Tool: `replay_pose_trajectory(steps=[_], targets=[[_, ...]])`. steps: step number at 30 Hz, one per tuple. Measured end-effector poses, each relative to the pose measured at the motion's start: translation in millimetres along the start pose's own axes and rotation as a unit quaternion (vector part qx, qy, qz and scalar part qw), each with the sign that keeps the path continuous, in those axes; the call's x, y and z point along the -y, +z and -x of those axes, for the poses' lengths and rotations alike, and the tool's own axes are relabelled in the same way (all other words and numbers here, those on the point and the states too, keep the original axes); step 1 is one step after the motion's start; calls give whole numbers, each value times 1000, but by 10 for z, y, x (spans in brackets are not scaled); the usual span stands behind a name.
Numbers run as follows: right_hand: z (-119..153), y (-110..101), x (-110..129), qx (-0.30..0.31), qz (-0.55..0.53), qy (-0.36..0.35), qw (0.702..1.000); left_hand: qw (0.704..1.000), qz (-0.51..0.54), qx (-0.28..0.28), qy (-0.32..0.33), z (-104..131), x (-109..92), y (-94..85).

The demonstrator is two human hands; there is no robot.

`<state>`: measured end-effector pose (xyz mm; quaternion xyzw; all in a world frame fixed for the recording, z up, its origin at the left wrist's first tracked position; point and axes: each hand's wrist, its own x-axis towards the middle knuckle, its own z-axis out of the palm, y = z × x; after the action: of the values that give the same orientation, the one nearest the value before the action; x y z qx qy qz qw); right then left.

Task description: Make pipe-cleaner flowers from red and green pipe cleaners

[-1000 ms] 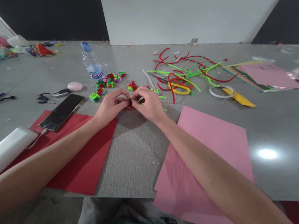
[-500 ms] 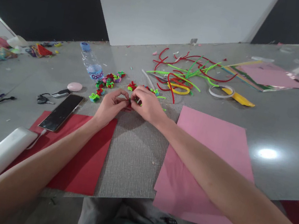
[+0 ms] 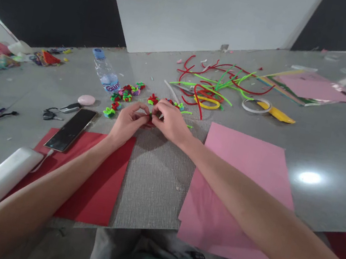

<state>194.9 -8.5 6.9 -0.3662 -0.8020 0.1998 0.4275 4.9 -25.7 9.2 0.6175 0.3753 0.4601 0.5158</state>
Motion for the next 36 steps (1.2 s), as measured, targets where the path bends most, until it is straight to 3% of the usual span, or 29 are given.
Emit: replay_pose_trajectory(steps=[36], targets=[[-5, 3, -18, 4, 12, 24, 1000, 1000, -26, -7, 1, -4, 18, -9]])
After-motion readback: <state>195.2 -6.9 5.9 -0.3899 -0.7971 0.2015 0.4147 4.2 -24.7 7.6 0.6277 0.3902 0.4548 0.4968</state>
